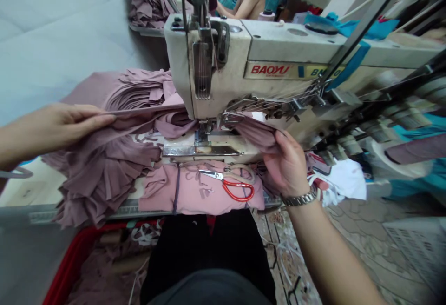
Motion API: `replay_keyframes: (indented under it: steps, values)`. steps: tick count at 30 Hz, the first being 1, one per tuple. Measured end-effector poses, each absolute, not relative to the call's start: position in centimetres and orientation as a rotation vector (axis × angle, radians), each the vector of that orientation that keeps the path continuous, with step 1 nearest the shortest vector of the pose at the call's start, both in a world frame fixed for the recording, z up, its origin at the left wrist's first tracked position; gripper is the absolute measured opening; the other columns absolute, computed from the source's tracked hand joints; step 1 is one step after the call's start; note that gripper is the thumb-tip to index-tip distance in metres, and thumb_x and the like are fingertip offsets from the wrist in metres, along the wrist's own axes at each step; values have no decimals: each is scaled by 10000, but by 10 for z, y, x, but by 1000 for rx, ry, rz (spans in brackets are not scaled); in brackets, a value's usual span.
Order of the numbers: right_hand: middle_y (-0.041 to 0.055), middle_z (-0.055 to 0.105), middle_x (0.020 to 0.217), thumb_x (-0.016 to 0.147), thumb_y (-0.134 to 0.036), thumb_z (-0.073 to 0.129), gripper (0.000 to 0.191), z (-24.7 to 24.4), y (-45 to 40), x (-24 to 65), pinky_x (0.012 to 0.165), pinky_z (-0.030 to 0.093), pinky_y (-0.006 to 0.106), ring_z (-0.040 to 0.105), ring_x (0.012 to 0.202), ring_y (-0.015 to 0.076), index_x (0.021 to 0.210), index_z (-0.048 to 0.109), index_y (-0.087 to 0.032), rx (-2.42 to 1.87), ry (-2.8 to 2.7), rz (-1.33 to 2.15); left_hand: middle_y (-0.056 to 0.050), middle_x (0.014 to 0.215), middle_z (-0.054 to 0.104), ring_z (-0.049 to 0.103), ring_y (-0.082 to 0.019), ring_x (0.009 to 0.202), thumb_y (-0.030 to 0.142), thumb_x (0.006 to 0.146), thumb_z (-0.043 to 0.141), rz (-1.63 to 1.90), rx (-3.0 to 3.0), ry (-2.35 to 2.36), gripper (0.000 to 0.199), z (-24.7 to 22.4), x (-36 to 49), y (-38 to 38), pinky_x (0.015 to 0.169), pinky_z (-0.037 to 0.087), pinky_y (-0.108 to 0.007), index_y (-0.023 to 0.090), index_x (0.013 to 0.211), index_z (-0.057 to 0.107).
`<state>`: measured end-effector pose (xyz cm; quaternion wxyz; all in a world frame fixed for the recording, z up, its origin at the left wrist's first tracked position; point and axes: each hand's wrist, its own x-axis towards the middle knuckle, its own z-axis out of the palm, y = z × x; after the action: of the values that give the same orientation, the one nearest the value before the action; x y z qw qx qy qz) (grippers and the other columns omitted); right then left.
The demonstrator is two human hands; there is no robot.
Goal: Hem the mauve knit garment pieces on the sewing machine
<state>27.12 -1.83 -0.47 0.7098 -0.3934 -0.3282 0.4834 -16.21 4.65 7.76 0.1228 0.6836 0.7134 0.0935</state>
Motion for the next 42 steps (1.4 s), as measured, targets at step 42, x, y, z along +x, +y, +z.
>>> replay_keyframes:
  steps: [42]
  values:
    - [160,555,1350,941,-233,439,440,-11,-34,201,935,435,466,448,1192,318,1336,533,-64,-1236,-2454,-300,-165,1271,585,544,-285,1112,138,916,470,616,3109,1316,373,-3,9,-25,894,472,-413,65,1264,580]
